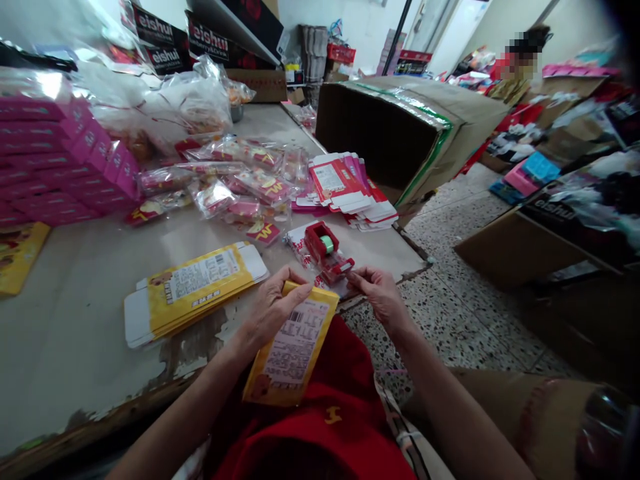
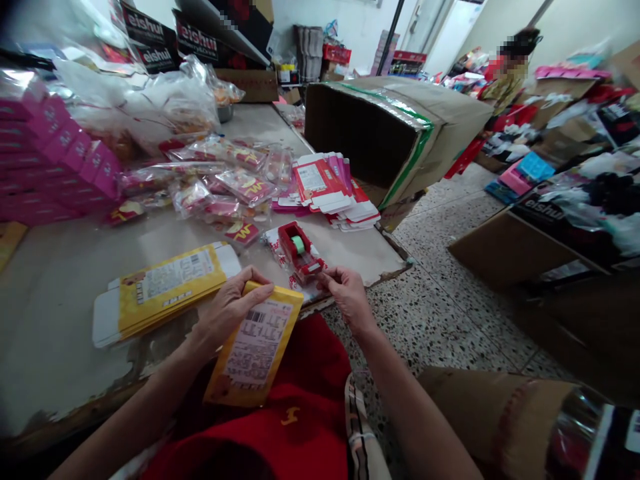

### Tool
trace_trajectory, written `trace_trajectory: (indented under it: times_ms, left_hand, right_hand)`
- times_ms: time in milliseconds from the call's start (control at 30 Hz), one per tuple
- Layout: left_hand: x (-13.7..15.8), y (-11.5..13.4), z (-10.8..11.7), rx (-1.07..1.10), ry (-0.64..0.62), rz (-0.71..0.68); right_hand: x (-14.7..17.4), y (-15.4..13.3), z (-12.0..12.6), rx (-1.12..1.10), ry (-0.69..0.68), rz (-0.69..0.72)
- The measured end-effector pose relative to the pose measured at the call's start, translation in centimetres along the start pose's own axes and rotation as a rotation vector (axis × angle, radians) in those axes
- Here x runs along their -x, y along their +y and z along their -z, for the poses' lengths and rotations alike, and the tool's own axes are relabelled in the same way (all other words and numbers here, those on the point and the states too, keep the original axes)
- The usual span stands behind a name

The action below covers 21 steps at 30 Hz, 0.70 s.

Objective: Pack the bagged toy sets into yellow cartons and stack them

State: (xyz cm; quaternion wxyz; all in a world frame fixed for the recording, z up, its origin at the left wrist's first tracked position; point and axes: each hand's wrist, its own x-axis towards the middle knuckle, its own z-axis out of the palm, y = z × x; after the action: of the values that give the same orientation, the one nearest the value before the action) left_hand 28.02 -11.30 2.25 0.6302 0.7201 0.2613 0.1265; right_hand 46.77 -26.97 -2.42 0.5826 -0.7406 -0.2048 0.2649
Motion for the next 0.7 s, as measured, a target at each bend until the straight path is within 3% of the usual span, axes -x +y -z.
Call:
trace_trajectory:
  times_ms: [133,267,333,400,567,700]
  left_hand:
    - [-1.8,-1.2,-0.9,-0.024,-0.036,0.004]
    - [-2.2,-1.1,-1.7,-0.015,-0.059,0.008]
    - [-2.0,-0.6,-2.1,-0.008,-0.076,-0.009]
    - [-1.7,-0.2,-2.4,0.011,-0.11,-0.042]
    - [-1.0,-0.3,-2.7,0.182,-0.212,-0.098]
    - [0.2,-0.7,-1.9,0.335,-0.302,-0.108]
  right_hand:
    - [0.0,-0.7,3.1,0.144,-0.028,0.05]
    - [1.0,-5.9,4.7,0.348,-0.453,0.207]
    - [1.1,-9.2,3.8,0.471,-0.689,0.275]
    - [1.1,-12.0,2.2,0.657,-0.823,0.346]
    - [1.6,-15.8,-1.8,1.122,-0.785,0.478]
    - [1.7,-15.9,-2.8,1.152,-0.792,0.449]
